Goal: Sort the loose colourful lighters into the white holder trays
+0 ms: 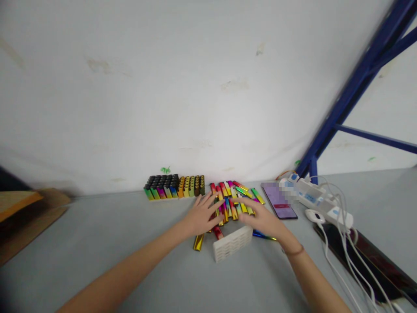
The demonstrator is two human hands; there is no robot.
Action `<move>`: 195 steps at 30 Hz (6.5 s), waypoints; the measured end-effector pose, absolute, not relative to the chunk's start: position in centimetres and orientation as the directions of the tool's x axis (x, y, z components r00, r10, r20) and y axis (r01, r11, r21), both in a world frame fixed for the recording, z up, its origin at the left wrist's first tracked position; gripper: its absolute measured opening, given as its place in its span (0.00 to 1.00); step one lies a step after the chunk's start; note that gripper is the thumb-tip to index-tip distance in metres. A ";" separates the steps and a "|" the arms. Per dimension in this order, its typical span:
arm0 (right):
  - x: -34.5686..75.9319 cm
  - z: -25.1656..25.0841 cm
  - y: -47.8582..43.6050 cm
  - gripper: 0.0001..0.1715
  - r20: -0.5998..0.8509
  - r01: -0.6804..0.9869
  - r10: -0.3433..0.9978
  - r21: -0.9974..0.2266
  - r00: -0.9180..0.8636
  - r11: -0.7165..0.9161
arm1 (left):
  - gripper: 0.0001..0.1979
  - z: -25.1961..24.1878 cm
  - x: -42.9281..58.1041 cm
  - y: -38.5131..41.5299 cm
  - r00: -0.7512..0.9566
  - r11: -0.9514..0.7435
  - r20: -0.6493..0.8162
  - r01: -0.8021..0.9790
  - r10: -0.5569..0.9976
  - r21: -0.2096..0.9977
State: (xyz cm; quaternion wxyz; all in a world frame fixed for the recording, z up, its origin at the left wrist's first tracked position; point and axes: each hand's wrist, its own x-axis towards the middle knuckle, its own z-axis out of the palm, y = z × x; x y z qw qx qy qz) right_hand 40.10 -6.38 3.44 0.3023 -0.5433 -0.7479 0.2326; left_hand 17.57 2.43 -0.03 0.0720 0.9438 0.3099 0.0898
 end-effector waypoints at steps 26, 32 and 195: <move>33.1 6.0 -16.6 0.17 0.687 0.755 0.684 -0.309 -0.244 0.579 | 0.23 3.8 12.4 -3.7 0.764 -0.176 -0.023 0.177 0.644 0.968; 29.2 4.4 -15.3 0.23 0.651 0.796 0.622 -0.044 -0.435 0.604 | 0.34 5.2 4.4 -4.8 0.602 0.325 -0.264 0.007 0.754 0.946; 30.3 -3.9 -10.8 0.25 0.450 0.951 0.864 -0.090 -0.225 0.294 | 0.23 -1.2 12.1 -1.0 0.732 -0.765 0.229 0.588 0.642 0.263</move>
